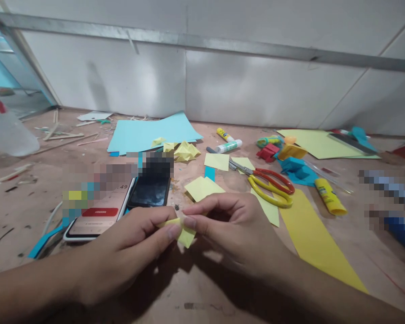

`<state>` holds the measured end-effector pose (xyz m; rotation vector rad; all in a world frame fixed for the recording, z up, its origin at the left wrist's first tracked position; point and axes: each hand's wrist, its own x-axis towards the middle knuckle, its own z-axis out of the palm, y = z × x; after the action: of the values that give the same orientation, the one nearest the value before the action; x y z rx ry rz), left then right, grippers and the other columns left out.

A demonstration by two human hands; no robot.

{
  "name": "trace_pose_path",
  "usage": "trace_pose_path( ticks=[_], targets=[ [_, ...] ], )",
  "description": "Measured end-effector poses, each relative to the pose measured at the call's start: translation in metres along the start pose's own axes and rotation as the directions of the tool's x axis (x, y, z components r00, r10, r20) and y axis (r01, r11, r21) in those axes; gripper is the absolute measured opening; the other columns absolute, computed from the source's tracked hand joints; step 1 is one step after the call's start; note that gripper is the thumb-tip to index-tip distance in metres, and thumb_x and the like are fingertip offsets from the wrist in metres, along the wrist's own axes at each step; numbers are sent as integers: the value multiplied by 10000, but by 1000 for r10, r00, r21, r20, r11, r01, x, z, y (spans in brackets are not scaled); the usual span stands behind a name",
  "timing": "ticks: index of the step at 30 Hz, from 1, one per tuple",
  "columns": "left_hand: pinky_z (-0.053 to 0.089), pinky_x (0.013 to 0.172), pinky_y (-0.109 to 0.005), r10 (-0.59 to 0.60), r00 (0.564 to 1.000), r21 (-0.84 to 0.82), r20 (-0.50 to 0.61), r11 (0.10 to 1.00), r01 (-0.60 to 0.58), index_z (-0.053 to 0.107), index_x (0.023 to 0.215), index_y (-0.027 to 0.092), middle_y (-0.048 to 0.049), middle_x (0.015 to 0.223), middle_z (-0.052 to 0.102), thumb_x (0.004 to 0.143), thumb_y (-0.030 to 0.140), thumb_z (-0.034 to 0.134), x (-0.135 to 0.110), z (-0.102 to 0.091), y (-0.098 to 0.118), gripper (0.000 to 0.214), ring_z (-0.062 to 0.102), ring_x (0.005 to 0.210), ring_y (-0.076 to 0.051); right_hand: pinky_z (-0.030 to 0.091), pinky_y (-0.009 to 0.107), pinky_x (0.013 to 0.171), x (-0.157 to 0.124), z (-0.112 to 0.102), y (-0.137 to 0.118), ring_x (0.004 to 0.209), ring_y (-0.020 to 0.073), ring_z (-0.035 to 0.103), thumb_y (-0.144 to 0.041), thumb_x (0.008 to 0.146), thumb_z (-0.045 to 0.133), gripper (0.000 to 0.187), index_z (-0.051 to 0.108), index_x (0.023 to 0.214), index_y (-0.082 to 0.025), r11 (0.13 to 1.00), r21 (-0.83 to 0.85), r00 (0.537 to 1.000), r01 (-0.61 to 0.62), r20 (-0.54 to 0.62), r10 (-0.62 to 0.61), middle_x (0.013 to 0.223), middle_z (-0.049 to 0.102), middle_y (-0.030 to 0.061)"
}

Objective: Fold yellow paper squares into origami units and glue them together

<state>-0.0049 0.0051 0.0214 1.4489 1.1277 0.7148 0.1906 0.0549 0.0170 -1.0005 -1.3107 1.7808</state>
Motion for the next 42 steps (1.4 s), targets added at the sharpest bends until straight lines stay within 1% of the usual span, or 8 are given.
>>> trace_pose_path(
  ticks=[3,10,17,27,30,34,37,42],
  targets=[
    [440,637,-240,6,1000,37,11,999,-7,680,861,196,-3,750,558,1024,524,436,0,1,0,440,497,707,-167,442,126,482,-2,3,-1,541,60,583,-106,627,933,176,835,739,-201,998,-49,999,37,-27,-38,612,704,-36],
    [469,659,-252,61,992,47,-114,997,-56,658,745,228,-12,718,588,989,535,481,-1,7,4,430,529,701,-195,510,173,577,-3,5,1,601,92,630,-109,641,927,169,834,745,-205,979,-118,983,163,-63,-171,663,748,-17],
    [469,657,-238,33,999,35,-38,999,-32,633,780,250,-4,749,609,959,510,545,-3,5,6,328,539,729,-198,514,161,582,-5,6,4,603,85,656,-91,681,895,159,824,753,-213,967,-135,974,217,-29,-223,679,767,-27],
    [454,614,-248,17,997,-35,-72,999,-20,629,723,237,-12,727,580,953,566,561,-1,7,6,407,495,697,-192,547,219,608,-5,6,6,656,134,706,-199,794,825,11,817,799,-204,899,-267,932,346,-16,-363,733,786,14],
    [476,664,-243,33,996,-70,-78,997,-38,649,773,230,-12,766,612,955,551,578,-2,9,1,376,528,730,-186,536,229,612,-3,7,6,649,130,684,-204,771,840,51,810,812,-201,930,-217,949,298,-42,-314,724,765,10],
    [416,539,-224,-63,986,-258,-153,966,22,642,829,218,16,687,576,956,505,615,-2,11,-11,315,496,587,-141,525,236,596,0,9,9,625,128,660,-238,677,925,384,774,1030,-223,991,100,995,92,-43,-89,689,712,-31],
    [400,524,-215,-111,966,-375,-234,927,16,632,825,212,15,690,596,944,474,658,-1,11,-17,289,512,577,-130,508,226,603,0,10,10,630,119,641,-259,670,934,249,775,835,-160,981,186,996,-62,71,49,680,716,1],
    [420,614,-204,-67,968,-397,-240,917,-34,640,832,214,22,740,614,969,436,652,-2,16,-21,261,517,666,-121,475,229,601,-2,13,6,613,112,603,-344,689,919,266,763,652,-132,985,124,989,-118,103,105,651,716,37]
  ],
)
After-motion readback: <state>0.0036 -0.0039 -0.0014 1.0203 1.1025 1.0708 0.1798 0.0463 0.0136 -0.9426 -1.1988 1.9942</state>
